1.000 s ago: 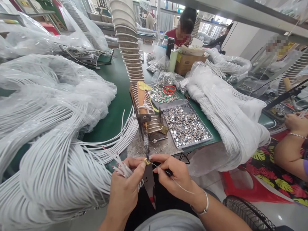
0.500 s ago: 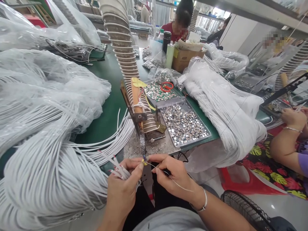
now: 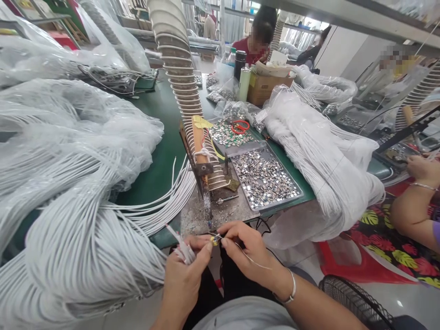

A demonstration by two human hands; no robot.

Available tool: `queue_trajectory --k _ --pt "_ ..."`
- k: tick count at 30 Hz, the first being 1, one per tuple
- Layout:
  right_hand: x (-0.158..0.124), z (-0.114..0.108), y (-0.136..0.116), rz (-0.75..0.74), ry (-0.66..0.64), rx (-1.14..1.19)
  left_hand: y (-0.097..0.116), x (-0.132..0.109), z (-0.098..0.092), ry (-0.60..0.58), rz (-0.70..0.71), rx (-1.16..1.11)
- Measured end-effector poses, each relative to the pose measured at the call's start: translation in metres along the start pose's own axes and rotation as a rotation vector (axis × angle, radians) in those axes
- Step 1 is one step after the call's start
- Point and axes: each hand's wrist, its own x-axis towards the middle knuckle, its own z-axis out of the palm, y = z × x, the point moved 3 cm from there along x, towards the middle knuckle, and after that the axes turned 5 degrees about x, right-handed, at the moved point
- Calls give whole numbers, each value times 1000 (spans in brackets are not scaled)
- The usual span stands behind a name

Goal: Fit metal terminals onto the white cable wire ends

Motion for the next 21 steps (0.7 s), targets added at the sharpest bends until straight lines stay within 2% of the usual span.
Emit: queue_trajectory --k 3,5,6,9,10,12,15,19,21 --pt "-6 5 12 31 16 -38 -13 -8 -2 -91 -77 89" --pt "-13 3 20 40 13 -120 -25 -11 -11 -95 -112 129" --pt "-17 0 25 61 -15 -201 -31 -12 -18 -60 -126 108" --pt "-32 -16 43 230 -251 -586 -44 -16 -38 33 -142 22" --pt "-37 -22 49 293 -355 -692 -45 -18 -41 27 -145 23" --pt "-45 -32 55 353 -445 -774 -43 -22 -43 -28 -163 58" --pt "-48 -30 48 326 -452 -669 -35 -28 -36 -112 -207 90" --pt "-33 1 19 152 -340 -230 -24 -28 -23 -248 -230 173" --pt "-24 18 10 150 -284 -85 -19 -27 -19 -335 -204 235"
